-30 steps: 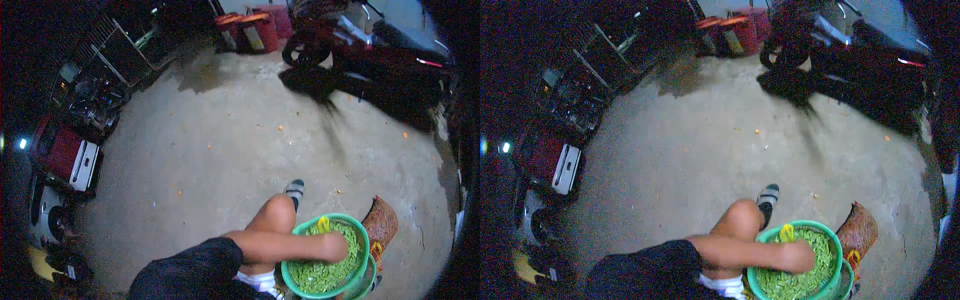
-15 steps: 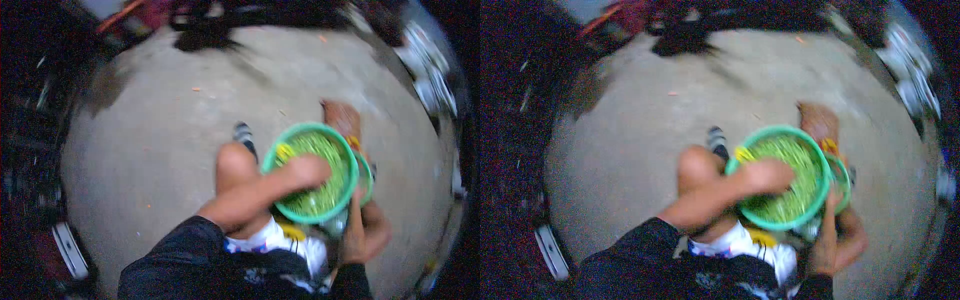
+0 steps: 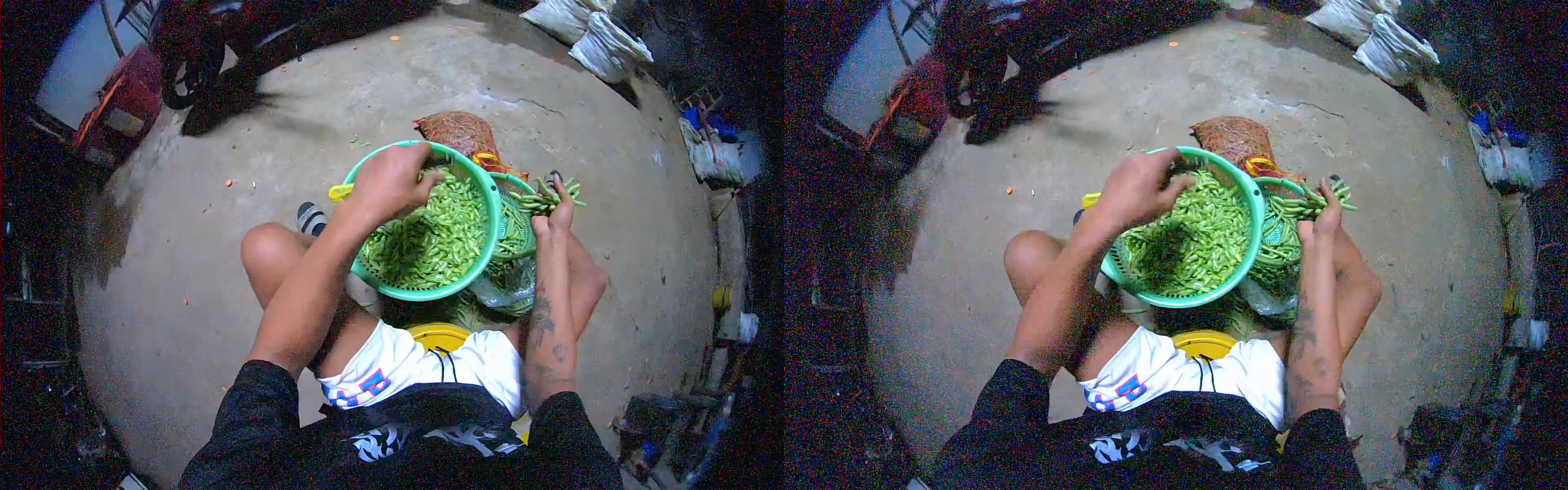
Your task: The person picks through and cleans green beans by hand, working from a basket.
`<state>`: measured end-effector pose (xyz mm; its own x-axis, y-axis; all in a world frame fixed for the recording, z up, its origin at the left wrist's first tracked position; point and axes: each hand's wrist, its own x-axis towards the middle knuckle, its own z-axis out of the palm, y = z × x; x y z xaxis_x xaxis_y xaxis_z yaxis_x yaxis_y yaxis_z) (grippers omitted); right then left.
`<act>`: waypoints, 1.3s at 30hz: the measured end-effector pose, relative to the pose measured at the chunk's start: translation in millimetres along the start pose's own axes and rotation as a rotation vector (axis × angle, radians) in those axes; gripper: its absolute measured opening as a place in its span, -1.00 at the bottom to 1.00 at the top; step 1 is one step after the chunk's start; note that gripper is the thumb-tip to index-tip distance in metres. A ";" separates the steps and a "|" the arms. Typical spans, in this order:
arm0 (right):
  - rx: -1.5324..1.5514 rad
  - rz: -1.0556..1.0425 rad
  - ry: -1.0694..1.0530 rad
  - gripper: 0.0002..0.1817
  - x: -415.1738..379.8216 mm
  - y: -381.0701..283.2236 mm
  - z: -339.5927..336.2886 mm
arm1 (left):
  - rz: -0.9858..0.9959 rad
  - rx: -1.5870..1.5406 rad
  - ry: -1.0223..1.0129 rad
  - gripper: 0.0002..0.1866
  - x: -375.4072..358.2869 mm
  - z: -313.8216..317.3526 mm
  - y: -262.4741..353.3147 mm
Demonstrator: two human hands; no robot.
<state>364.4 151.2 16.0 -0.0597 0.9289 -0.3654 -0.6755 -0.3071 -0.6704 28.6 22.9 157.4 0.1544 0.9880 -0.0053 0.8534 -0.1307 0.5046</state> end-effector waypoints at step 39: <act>-0.227 0.653 -0.548 -0.81 -140.6 95.5 92.8 | -0.184 -1.346 -0.018 -0.64 -52.6 60.9 -22.9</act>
<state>240.0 10.4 63.3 -0.7666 0.5038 -0.3981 -0.2245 -0.7912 -0.5689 31.3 -31.2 93.5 0.1067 0.9797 -0.1695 -0.2795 0.1932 0.9405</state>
